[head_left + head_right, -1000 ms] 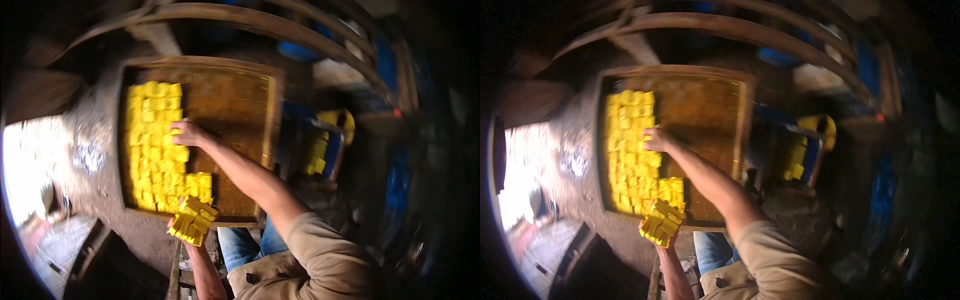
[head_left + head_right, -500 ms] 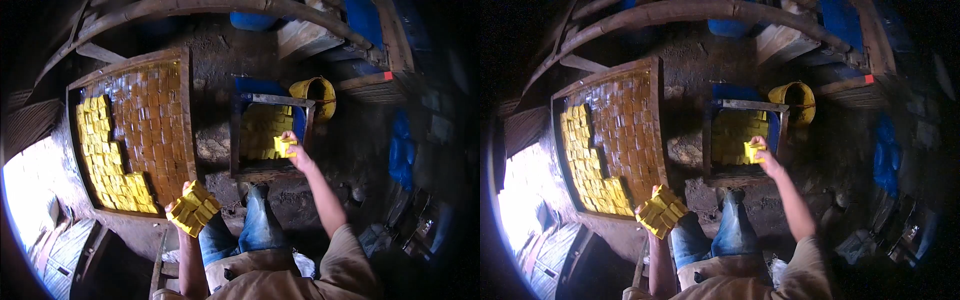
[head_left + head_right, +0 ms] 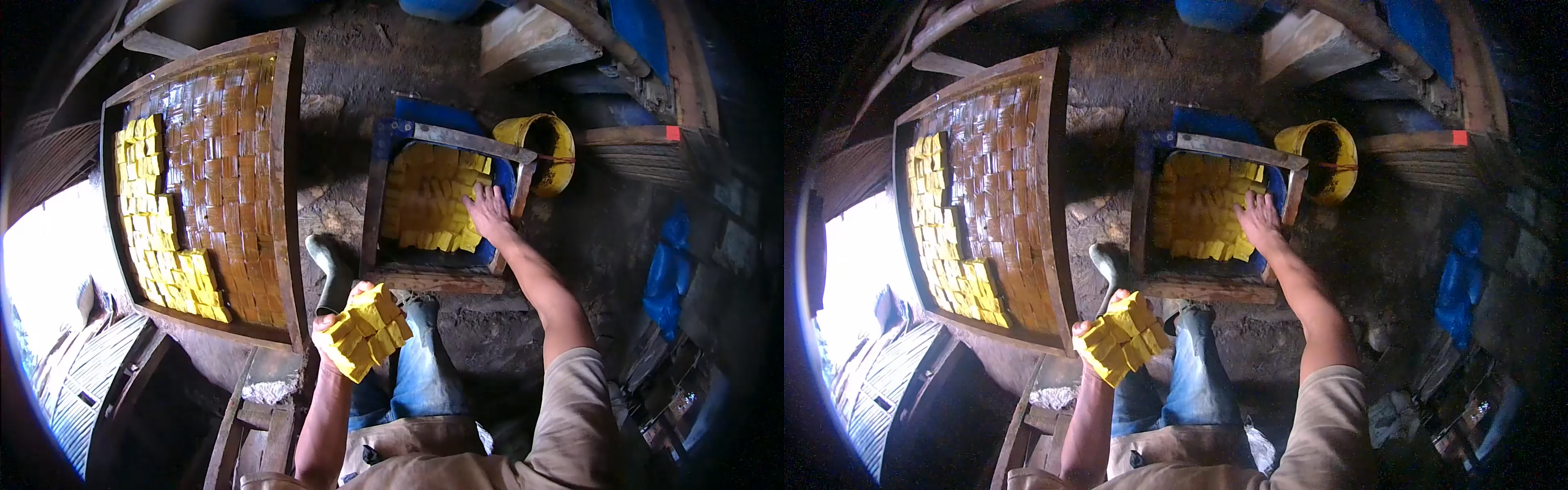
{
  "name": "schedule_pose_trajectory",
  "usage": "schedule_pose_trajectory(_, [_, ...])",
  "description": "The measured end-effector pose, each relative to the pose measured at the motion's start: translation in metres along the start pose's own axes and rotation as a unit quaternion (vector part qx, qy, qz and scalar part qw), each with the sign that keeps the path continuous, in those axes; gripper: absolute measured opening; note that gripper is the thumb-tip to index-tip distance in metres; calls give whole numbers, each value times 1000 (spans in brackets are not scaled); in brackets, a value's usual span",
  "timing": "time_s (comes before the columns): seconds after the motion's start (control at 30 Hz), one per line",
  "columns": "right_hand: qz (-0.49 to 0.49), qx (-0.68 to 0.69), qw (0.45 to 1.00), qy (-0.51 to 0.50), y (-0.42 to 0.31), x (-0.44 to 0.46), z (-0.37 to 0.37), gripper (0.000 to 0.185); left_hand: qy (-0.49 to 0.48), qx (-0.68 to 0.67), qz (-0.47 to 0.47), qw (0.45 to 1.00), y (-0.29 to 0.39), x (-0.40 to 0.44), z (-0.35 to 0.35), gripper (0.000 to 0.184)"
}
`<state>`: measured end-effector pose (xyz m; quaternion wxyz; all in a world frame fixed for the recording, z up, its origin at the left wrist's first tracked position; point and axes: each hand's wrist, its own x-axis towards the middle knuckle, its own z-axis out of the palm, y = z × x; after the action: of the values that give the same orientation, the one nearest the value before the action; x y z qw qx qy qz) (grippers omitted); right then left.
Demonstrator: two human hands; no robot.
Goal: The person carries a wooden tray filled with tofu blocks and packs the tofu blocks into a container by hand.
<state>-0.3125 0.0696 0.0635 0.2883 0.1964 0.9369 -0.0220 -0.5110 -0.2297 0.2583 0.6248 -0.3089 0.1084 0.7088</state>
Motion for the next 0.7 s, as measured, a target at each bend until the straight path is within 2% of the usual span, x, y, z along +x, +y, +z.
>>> schedule_pose_trajectory(0.13, [2,1,1000,-22,-5,3,-7,40,3,-1,19,1000,-9,12,-12,75])
schedule_pose_trajectory(0.23, [26,47,998,-19,-3,10,13,43,-4,31,5,1000,-14,25,-21,75])
schedule_pose_trajectory(0.33, [53,-14,982,179,-16,-2,10,44,-14,28,-18,999,-18,39,-22,74])
schedule_pose_trajectory(0.43, [76,267,931,238,-36,-55,-64,39,-35,3,-47,998,-21,56,-30,74])
schedule_pose_trajectory(0.5, [56,521,809,265,-45,-81,-84,30,4,-25,-63,998,-23,71,-33,74])
schedule_pose_trajectory(0.57, [90,643,728,220,-60,-111,-120,24,-28,-18,-88,996,-29,85,-38,73])
schedule_pose_trajectory(0.67, [-52,568,775,273,-69,-127,-178,21,-60,-23,-110,992,-42,102,-38,67])
schedule_pose_trajectory(0.7, [-82,548,792,255,-70,-128,-187,27,-56,-37,-120,991,-45,106,-36,65])
